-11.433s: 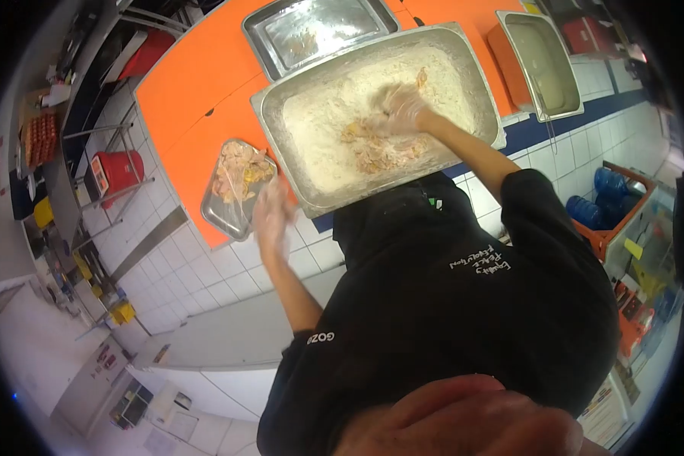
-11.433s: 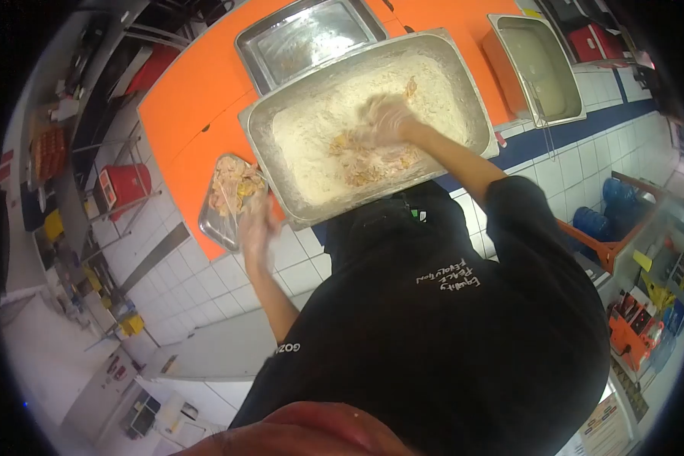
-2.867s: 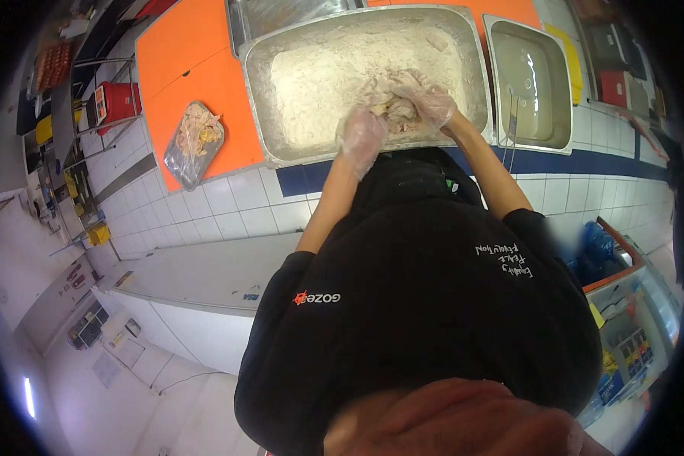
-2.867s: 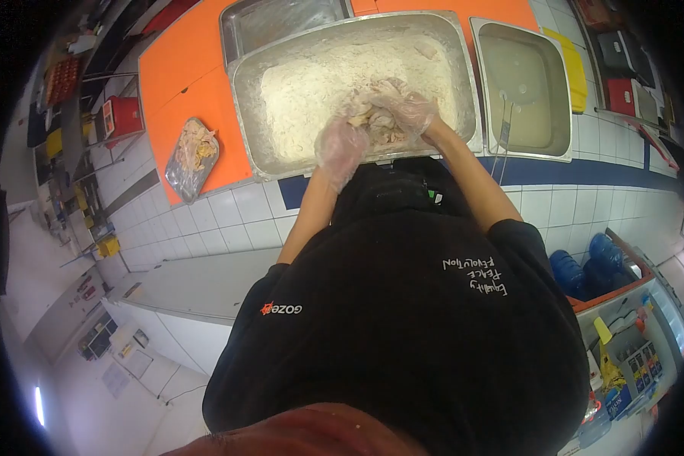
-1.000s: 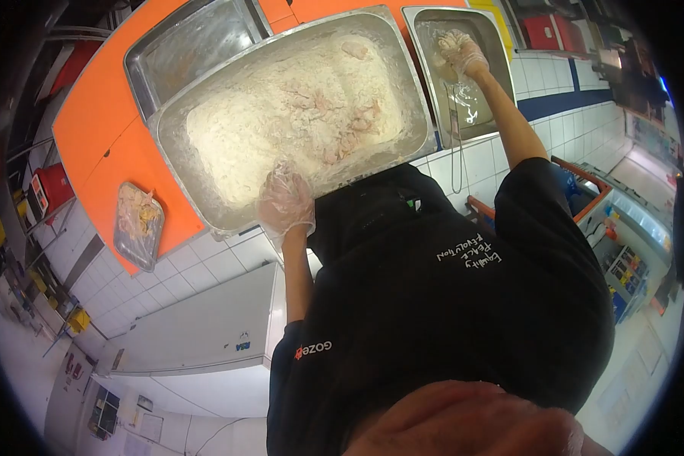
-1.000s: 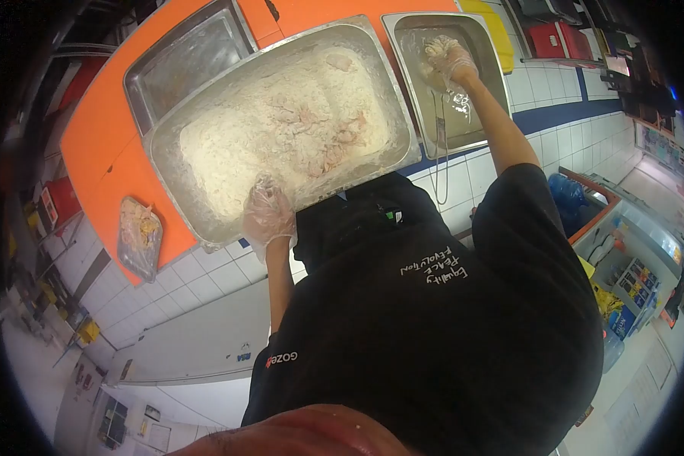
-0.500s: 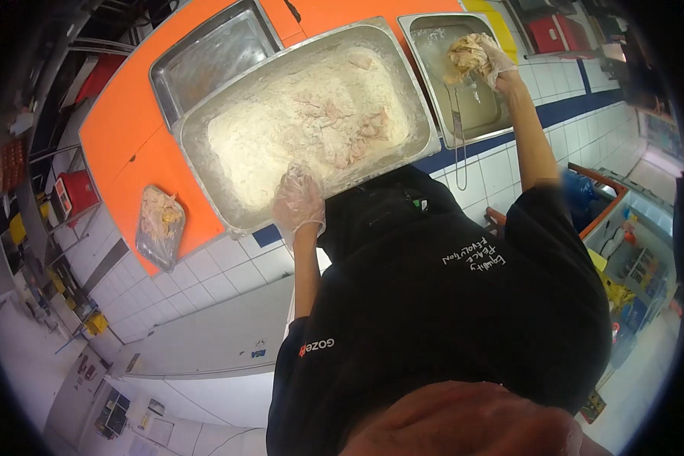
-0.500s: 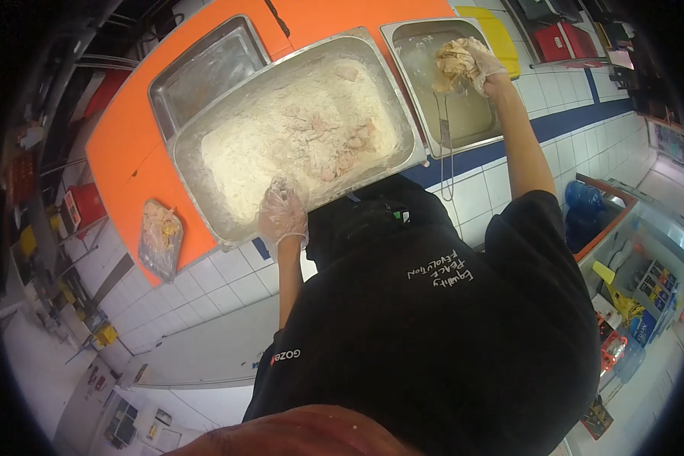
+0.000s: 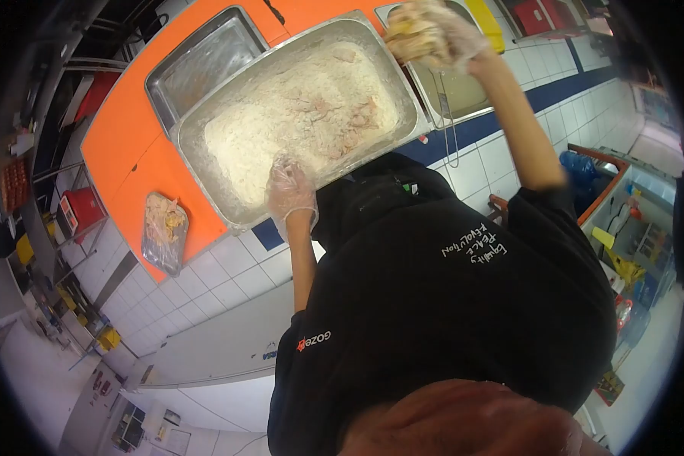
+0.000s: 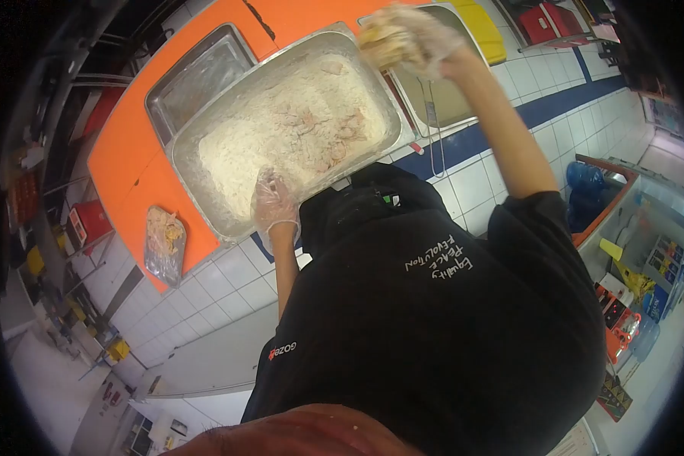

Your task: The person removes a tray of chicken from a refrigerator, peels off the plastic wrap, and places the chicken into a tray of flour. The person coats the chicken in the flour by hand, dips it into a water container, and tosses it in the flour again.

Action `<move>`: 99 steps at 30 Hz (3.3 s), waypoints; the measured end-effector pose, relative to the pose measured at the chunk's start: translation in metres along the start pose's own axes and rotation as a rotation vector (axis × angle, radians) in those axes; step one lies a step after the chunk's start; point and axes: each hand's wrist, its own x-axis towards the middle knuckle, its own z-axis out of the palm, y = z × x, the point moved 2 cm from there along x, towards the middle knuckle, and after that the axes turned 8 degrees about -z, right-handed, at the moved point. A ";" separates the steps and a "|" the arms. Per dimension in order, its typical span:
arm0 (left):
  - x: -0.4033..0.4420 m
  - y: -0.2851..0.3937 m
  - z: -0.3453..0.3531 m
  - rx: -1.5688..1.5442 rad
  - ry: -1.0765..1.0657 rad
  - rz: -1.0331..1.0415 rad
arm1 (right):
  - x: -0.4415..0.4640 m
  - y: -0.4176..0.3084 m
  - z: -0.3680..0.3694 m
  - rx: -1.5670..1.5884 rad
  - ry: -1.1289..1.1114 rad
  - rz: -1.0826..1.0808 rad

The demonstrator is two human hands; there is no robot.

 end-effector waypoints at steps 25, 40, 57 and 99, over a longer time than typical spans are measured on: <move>0.000 -0.002 0.007 0.058 0.018 -0.064 | 0.013 0.090 -0.131 -1.627 0.096 -0.043; 0.010 -0.023 0.030 0.192 0.082 -0.035 | 0.025 0.103 -0.226 -2.079 -0.459 -0.477; 0.002 -0.001 0.007 0.088 0.083 -0.022 | 0.048 0.167 -0.184 -1.858 -0.304 -0.048; 0.010 0.011 -0.017 0.197 -0.252 -0.203 | 0.053 0.248 0.171 -1.619 -0.754 0.023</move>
